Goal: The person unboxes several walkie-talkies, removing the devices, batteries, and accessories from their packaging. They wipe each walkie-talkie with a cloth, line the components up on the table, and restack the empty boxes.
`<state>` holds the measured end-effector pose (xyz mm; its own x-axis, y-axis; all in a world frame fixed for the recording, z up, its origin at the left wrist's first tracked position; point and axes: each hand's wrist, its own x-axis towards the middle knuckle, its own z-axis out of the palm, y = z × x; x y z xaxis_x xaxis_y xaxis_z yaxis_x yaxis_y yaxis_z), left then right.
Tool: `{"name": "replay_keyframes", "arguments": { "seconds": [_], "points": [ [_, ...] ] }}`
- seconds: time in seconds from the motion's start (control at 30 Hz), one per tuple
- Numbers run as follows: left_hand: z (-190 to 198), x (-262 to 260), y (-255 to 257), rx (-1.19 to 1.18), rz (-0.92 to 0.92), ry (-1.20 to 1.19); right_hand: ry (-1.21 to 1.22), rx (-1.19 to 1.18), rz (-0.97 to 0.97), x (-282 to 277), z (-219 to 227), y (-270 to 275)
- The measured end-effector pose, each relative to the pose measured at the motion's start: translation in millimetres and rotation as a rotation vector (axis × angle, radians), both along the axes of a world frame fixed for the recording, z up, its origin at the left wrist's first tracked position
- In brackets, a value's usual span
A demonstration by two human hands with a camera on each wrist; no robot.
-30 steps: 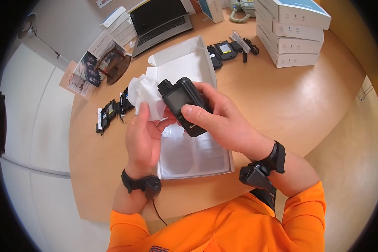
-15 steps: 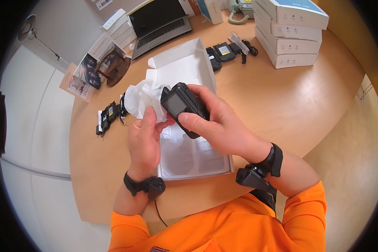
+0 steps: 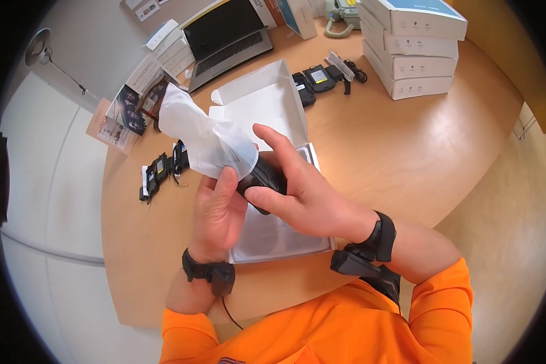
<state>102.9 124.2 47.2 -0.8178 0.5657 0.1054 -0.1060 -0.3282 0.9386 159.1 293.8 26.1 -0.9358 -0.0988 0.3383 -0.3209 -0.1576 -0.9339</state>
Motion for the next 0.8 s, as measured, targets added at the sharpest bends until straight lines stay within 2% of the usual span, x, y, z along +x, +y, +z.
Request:
{"name": "replay_keyframes", "arguments": {
  "seconds": [0.03, 0.13, 0.23, 0.33, 0.43, 0.53, 0.57, 0.67, 0.8],
  "points": [
    [0.5, 0.2, 0.1, -0.006, -0.018, -0.009, 0.033, -0.01, -0.019, -1.2, -4.0, -3.0],
    [-6.9, 1.1, 1.0, 0.023, -0.038, -0.118, 0.216, 0.216, -0.219, -4.7, -15.5, -7.0],
    [-8.7, 5.3, 5.5, 0.066, -0.095, -0.143, 0.284, 0.468, -0.356, -1.0, -7.4, -1.4],
    [-5.4, 11.2, 9.8, 0.023, -0.022, -0.124, 0.35, 0.557, -0.395, 1.7, 0.0, -1.0],
    [-13.0, 2.1, -1.2, 0.069, -0.084, -0.223, 0.373, 0.604, -0.32, 5.8, 12.2, 6.5],
    [-7.7, -3.6, -6.2, 0.064, -0.171, -0.268, 0.201, 0.192, -0.248, 0.9, 3.1, 7.5],
    [-7.6, -2.5, -4.4, 0.104, -0.145, -0.32, 0.306, 0.241, -0.387, -3.9, 1.3, 5.8],
    [-4.5, 0.0, -3.3, 0.117, -0.139, -0.39, 0.412, 0.324, -0.423, -4.4, 4.4, 11.1],
    [-15.0, -3.8, -6.8, 0.086, -0.227, -0.321, 0.526, 0.446, -0.53, -7.2, 2.7, 11.2]
  ]
}}
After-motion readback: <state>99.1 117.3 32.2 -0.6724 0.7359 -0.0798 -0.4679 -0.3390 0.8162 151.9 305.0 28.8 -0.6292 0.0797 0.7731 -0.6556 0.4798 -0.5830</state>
